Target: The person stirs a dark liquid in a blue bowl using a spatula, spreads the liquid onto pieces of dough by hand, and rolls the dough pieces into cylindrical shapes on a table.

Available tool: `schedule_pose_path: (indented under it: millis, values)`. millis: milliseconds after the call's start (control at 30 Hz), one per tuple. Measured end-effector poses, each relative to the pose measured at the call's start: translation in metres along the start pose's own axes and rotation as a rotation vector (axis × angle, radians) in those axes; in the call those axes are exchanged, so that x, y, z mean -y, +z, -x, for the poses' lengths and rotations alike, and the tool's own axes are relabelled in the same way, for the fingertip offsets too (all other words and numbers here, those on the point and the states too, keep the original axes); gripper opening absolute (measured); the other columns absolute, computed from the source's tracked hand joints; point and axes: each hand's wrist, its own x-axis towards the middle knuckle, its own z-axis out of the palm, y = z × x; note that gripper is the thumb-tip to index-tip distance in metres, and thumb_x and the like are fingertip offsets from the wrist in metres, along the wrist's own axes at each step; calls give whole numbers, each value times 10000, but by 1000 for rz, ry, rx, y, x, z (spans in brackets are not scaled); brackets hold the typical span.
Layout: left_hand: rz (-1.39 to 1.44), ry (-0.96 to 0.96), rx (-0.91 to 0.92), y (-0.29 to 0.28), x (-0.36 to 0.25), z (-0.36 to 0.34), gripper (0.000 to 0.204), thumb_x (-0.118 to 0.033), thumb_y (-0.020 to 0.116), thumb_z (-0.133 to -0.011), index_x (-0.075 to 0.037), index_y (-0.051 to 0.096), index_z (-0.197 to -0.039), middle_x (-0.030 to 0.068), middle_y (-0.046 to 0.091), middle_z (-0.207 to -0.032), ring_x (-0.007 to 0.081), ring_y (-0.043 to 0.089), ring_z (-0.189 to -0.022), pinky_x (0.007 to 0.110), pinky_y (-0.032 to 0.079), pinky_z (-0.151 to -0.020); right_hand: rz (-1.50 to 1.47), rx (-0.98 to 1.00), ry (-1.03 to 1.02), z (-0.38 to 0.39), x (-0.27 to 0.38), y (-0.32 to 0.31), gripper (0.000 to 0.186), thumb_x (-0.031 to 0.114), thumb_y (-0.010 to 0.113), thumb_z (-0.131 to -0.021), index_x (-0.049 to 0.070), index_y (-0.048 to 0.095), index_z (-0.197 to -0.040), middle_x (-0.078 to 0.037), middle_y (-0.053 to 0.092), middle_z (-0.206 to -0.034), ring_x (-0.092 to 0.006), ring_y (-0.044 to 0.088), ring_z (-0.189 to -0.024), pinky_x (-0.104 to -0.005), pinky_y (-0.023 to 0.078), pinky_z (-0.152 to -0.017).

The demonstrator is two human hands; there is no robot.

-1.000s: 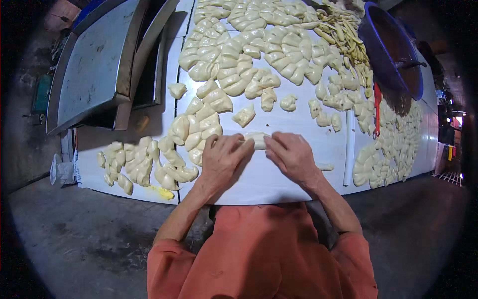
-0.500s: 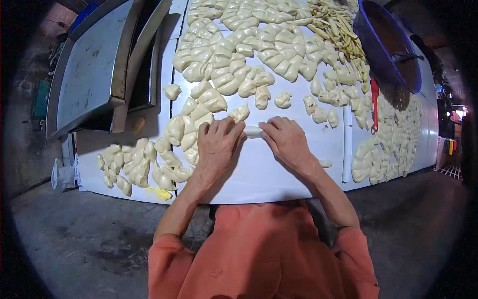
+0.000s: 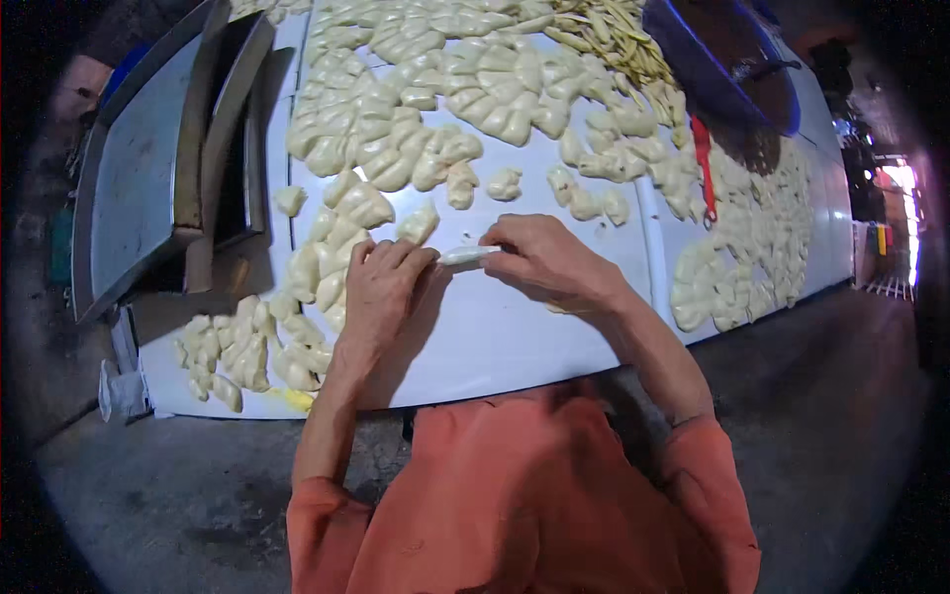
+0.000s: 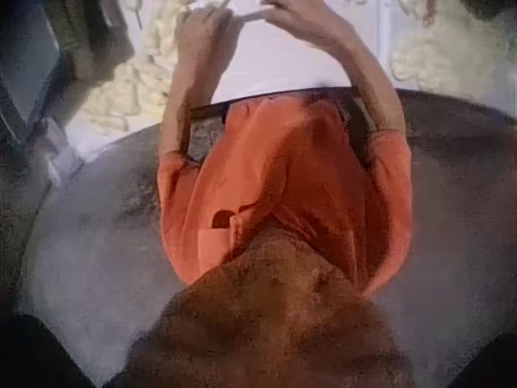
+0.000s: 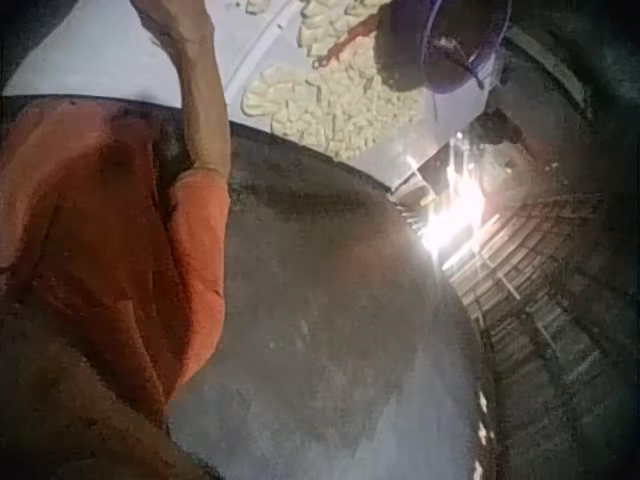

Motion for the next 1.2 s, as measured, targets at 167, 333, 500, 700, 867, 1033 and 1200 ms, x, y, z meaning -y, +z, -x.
schedule_pose_path:
  millis: [167,333,500,700,867,1033,1200]
  values:
    - [244,16,-63,21,-42,-23,259,-169,782,-814,-120,744,-1065,95,700,-1046,296,654,-922,420,496,-862,10,-164,-118,52,-30,-34,267,234,681,-925,5,668,-1063,-124,672,-886,-296,653,-822,-398,514,-765]
    - [482,-32,177,45,-88,-40,149,-98,717,-850,-76,720,-997,100,712,-1118,295,678,-955,427,511,-815,-108,-102,352,106,-21,-51,275,209,646,-948,-8,662,-1116,-168,679,-993,-355,666,-891,-420,523,-818]
    - [369,199,135,74,-108,-37,193,-74,713,-822,-98,711,-1013,51,715,-977,250,670,-888,404,476,-796,-36,-200,319,146,-47,-28,268,171,625,-963,-4,655,-1164,-168,658,-1019,-353,644,-948,-416,516,-858]
    - [355,163,236,60,-111,-36,229,-204,761,-857,-93,708,-1050,66,691,-971,246,650,-914,407,460,-866,280,-204,68,161,-50,-17,390,241,689,-919,47,628,-1251,-140,621,-1117,-342,604,-1030,-416,514,-860]
    - [270,158,339,55,-113,-39,297,-235,765,-856,-89,683,-1101,66,661,-947,261,640,-925,408,452,-886,222,-114,119,162,-58,-15,447,256,740,-859,38,623,-1231,-139,616,-1109,-343,603,-1033,-446,503,-882]
    - [385,95,372,39,-108,-39,420,-215,789,-819,-90,654,-1196,91,656,-1073,270,631,-1016,424,454,-903,157,-206,62,165,-54,-20,524,239,740,-863,30,580,-1316,-170,611,-1157,-363,610,-1044,-459,502,-894]
    - [252,214,393,62,-100,-42,397,-211,774,-816,-97,661,-1179,73,662,-1101,269,641,-1026,423,491,-865,179,-186,92,169,-66,-19,461,205,735,-869,21,578,-1262,-167,607,-1063,-364,626,-951,-450,521,-817]
